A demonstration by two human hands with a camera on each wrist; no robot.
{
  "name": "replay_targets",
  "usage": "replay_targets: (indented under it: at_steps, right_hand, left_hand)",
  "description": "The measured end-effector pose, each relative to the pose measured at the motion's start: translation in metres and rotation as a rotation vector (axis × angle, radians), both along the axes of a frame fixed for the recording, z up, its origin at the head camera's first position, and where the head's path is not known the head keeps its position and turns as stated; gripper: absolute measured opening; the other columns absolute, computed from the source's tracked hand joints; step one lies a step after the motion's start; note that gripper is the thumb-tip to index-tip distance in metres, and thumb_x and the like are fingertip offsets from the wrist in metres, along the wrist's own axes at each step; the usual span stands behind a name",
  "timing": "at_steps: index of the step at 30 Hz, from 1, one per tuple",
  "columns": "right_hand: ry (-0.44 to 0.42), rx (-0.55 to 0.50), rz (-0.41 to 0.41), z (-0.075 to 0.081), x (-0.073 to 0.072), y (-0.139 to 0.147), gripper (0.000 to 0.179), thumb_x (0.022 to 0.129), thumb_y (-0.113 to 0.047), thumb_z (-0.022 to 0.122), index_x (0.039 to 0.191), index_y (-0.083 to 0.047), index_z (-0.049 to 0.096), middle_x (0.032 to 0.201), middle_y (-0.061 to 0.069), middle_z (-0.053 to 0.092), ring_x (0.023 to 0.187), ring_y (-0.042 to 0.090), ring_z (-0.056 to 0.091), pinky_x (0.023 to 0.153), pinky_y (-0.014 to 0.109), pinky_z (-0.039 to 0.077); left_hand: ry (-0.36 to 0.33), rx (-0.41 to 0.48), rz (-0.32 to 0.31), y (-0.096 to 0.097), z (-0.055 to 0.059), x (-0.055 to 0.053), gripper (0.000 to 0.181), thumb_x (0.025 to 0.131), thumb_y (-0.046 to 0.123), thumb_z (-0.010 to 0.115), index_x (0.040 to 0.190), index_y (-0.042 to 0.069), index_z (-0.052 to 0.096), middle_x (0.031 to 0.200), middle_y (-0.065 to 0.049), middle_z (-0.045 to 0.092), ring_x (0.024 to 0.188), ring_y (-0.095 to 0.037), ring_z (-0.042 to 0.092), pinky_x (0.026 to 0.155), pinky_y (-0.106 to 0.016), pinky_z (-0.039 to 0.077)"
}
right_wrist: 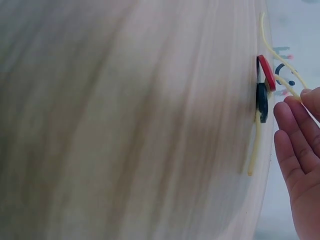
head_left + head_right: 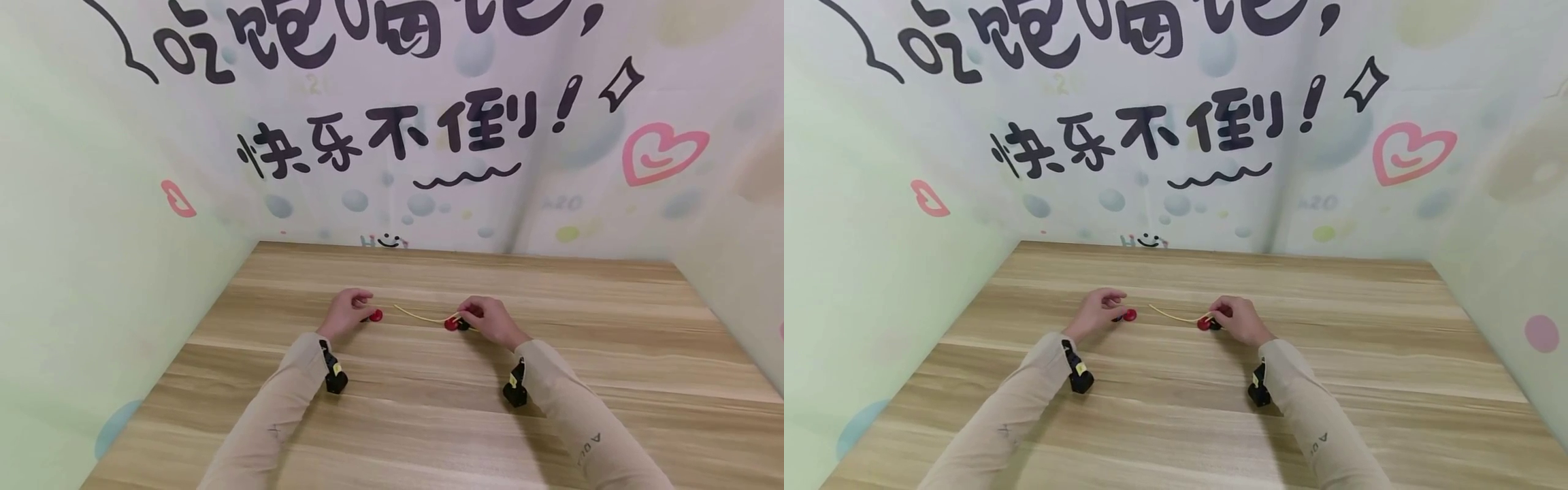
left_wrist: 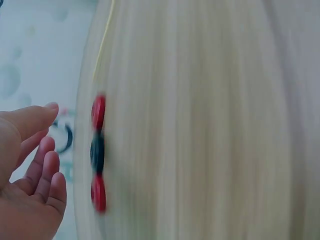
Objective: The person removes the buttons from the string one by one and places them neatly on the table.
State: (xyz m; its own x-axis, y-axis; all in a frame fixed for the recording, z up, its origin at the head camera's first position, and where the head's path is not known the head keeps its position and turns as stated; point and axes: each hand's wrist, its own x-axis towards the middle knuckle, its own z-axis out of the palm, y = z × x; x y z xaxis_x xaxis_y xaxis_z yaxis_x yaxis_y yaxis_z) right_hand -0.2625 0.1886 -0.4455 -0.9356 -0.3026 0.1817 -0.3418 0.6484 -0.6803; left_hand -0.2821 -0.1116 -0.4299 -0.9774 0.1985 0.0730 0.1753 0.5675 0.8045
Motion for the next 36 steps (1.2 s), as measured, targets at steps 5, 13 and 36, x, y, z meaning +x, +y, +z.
replay_targets:
  at_steps: [5, 13, 36]
  right_hand:
    - [0.031, -0.033, 0.007, 0.003, 0.000, -0.004, 0.008, 0.085, -0.010, 0.059, 0.088, -0.004, 0.063, 0.082, 0.004, 0.063, 0.073, 0.014, 0.057, 0.063, 0.027, 0.047]
    - [0.025, -0.081, 0.008, 0.004, -0.001, -0.013, 0.008, 0.084, -0.009, 0.060, 0.087, -0.003, 0.063, 0.080, 0.005, 0.063, 0.071, 0.015, 0.059, 0.062, 0.028, 0.048]
    - [0.011, -0.127, 0.065, 0.001, -0.002, -0.022, 0.006, 0.081, 0.000, 0.061, 0.086, 0.002, 0.062, 0.080, 0.011, 0.064, 0.071, 0.019, 0.061, 0.062, 0.027, 0.049]
  left_hand:
    - [0.058, 0.004, -0.071, 0.028, -0.001, 0.003, 0.025, 0.077, 0.001, 0.065, 0.101, -0.006, 0.061, 0.089, -0.013, 0.059, 0.079, -0.021, 0.054, 0.072, -0.031, 0.045]
    - [0.072, 0.054, -0.186, 0.072, -0.005, 0.011, 0.025, 0.079, 0.001, 0.063, 0.102, -0.007, 0.059, 0.097, -0.018, 0.060, 0.086, -0.025, 0.057, 0.076, -0.029, 0.047]
    - [0.007, 0.118, -0.135, 0.112, -0.014, 0.017, 0.014, 0.086, 0.015, 0.058, 0.090, 0.004, 0.065, 0.079, -0.002, 0.062, 0.071, -0.008, 0.054, 0.062, -0.019, 0.044]
